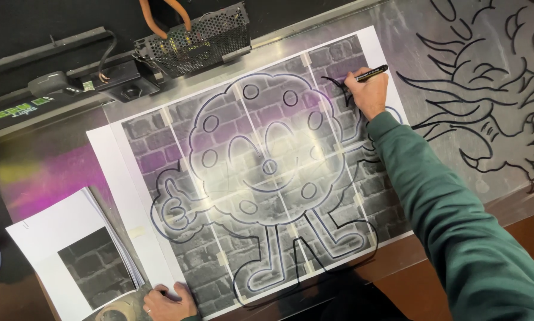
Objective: Trace a cartoon character design from a template onto a metal sheet using a marker.
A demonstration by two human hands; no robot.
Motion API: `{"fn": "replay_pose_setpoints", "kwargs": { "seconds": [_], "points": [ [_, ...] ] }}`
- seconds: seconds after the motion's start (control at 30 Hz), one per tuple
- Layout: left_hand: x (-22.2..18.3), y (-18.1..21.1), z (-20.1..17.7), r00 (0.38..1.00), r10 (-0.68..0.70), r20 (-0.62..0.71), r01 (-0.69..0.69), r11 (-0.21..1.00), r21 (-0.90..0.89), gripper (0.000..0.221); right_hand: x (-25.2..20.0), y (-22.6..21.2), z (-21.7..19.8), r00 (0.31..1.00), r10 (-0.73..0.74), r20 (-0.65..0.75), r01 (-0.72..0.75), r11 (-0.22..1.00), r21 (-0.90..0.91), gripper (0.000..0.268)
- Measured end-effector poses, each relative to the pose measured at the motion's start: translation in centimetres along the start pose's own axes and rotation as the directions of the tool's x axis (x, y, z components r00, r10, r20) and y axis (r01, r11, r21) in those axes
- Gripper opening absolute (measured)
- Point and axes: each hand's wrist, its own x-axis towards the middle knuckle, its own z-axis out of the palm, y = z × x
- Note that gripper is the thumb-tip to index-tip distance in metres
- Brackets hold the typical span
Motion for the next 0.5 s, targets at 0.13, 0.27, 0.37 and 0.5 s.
{"fn": "replay_pose_setpoints", "kwargs": {
  "seconds": [0.13, 0.27, 0.37, 0.5],
  "points": [
    [0.1, 0.7, -0.3, 1.000, -0.020, -0.006, 0.019, 1.000, -0.024, 0.030, -0.6, 0.3, -0.3, 1.000, -0.004, -0.028, 0.005, 1.000, 0.007, 0.024],
    [0.2, 1.2, -0.5, 0.999, -0.036, -0.016, 0.036, 0.999, -0.005, 0.032, -1.5, -0.4, -0.9, 0.998, 0.052, -0.018, -0.051, 0.998, 0.042, 0.023],
    [0.4, 1.8, -1.1, 0.999, -0.039, -0.001, 0.039, 0.999, -0.002, 0.031, -2.2, -0.4, -1.3, 0.998, 0.067, -0.015, -0.067, 0.997, 0.039, 0.024],
    [0.5, 2.2, -1.5, 0.999, -0.051, 0.008, 0.051, 0.999, 0.000, 0.030, -3.2, 1.0, -1.4, 0.998, 0.039, -0.056, -0.039, 0.999, -0.005, 0.023]
  ]
}}
